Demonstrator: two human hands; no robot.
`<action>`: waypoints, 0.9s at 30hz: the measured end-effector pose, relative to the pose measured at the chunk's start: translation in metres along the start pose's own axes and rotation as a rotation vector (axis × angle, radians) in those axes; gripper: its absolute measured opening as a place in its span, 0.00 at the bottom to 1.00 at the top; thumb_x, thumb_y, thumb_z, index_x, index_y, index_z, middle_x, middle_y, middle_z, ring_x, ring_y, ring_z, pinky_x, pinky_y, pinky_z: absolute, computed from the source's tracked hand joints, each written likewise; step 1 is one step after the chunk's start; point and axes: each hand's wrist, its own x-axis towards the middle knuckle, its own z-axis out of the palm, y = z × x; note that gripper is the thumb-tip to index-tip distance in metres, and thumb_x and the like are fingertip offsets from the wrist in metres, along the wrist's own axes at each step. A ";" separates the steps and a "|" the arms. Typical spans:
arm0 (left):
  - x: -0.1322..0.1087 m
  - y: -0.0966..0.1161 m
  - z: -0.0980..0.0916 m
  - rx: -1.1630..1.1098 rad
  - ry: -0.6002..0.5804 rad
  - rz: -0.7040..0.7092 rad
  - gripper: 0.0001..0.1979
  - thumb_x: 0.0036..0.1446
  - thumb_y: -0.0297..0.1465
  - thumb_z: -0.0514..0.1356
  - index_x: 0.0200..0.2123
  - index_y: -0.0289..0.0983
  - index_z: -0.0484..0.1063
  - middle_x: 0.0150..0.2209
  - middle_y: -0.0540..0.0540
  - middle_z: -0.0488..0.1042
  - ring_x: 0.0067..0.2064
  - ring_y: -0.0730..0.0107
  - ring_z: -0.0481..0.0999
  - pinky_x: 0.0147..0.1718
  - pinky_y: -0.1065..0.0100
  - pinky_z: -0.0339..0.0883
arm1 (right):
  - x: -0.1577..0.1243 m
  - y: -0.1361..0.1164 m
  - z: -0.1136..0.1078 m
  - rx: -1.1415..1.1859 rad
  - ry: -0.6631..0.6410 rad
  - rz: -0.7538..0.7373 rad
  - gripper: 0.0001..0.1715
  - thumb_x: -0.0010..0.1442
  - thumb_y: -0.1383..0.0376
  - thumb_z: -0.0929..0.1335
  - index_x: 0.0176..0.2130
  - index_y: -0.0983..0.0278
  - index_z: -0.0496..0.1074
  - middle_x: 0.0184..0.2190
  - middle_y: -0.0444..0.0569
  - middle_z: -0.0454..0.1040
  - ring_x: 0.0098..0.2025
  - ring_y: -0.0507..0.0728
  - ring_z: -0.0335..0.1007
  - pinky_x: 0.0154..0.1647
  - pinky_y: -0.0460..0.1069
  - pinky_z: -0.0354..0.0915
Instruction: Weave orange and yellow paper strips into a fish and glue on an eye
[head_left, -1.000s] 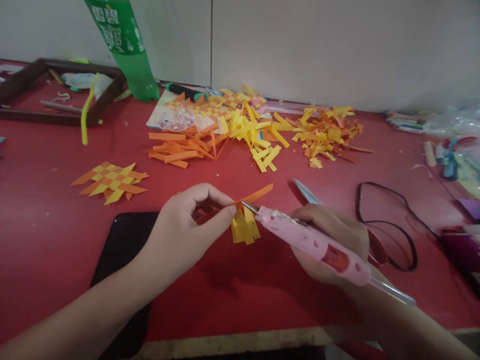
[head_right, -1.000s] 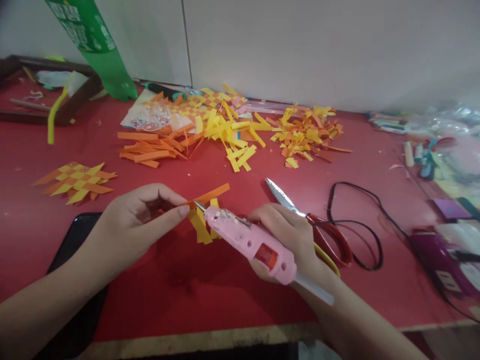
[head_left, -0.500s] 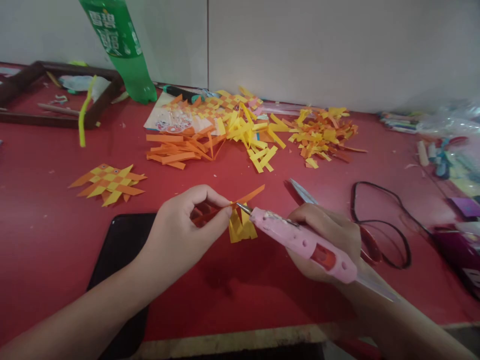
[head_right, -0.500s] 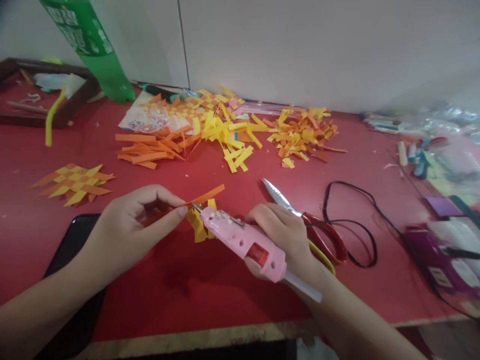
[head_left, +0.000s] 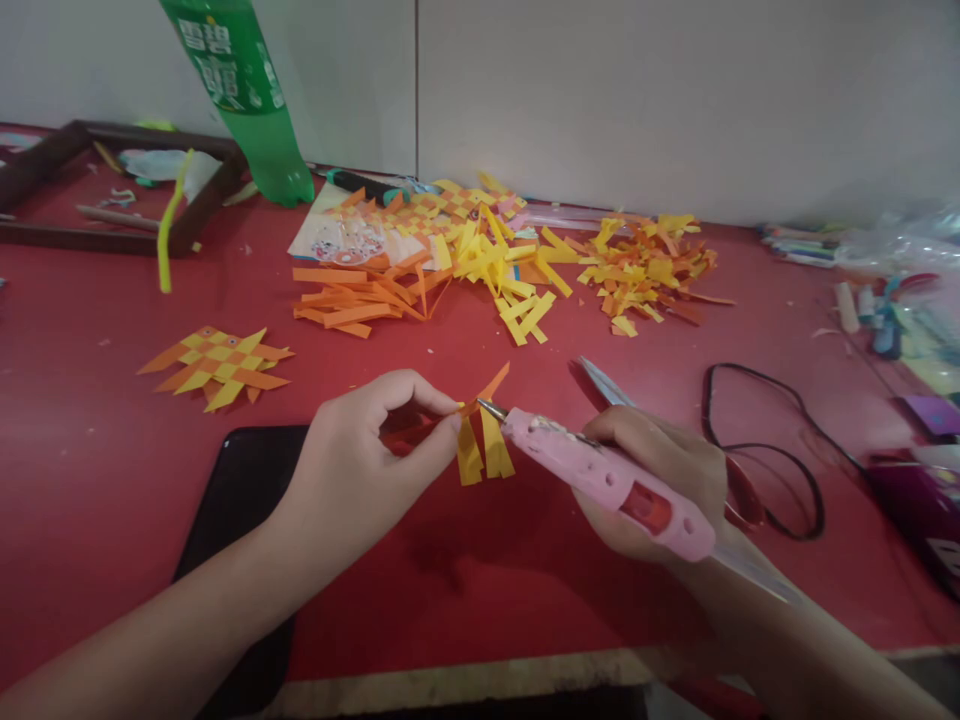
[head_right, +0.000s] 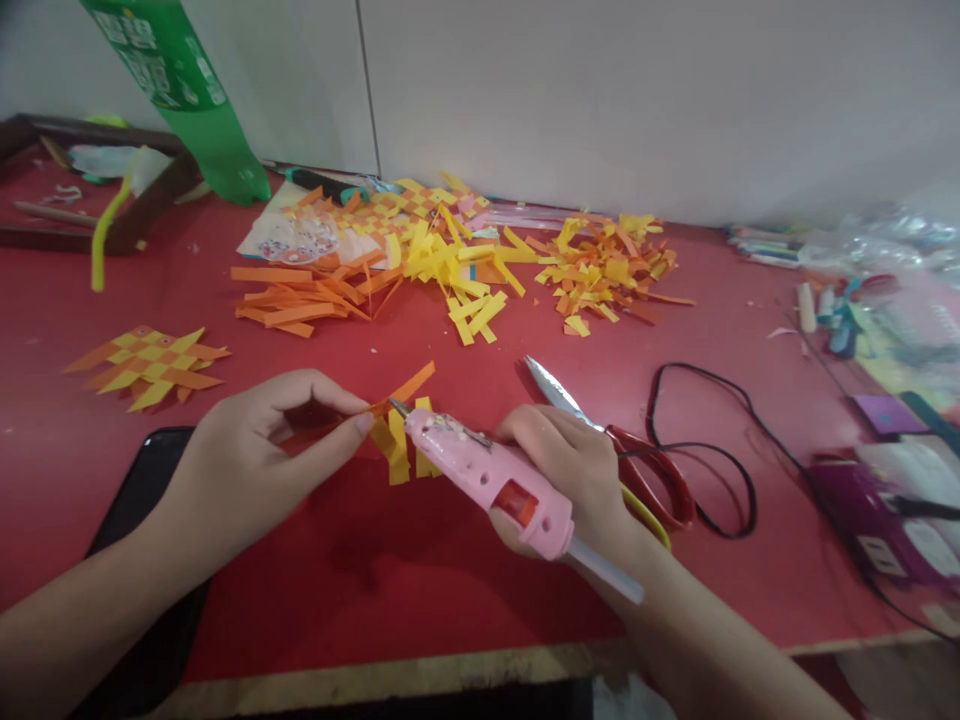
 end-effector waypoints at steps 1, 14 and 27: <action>0.000 0.000 0.000 0.001 0.003 0.002 0.03 0.54 0.32 0.63 0.29 0.41 0.74 0.30 0.51 0.80 0.32 0.70 0.80 0.28 0.76 0.71 | 0.000 0.000 0.000 -0.005 -0.002 0.001 0.09 0.47 0.71 0.67 0.29 0.61 0.62 0.20 0.38 0.61 0.21 0.48 0.55 0.21 0.46 0.54; 0.000 0.000 0.000 0.027 0.005 0.012 0.03 0.54 0.32 0.62 0.29 0.40 0.74 0.30 0.51 0.80 0.32 0.69 0.80 0.28 0.74 0.72 | 0.000 -0.003 -0.002 0.007 -0.048 0.005 0.09 0.48 0.71 0.67 0.30 0.61 0.62 0.21 0.39 0.62 0.21 0.49 0.56 0.22 0.46 0.55; 0.002 -0.001 0.000 0.021 0.005 0.001 0.02 0.54 0.31 0.62 0.30 0.41 0.74 0.31 0.51 0.80 0.33 0.68 0.80 0.29 0.73 0.73 | 0.001 -0.003 -0.002 0.007 -0.039 -0.017 0.09 0.47 0.72 0.66 0.29 0.61 0.61 0.20 0.39 0.60 0.21 0.49 0.54 0.22 0.47 0.53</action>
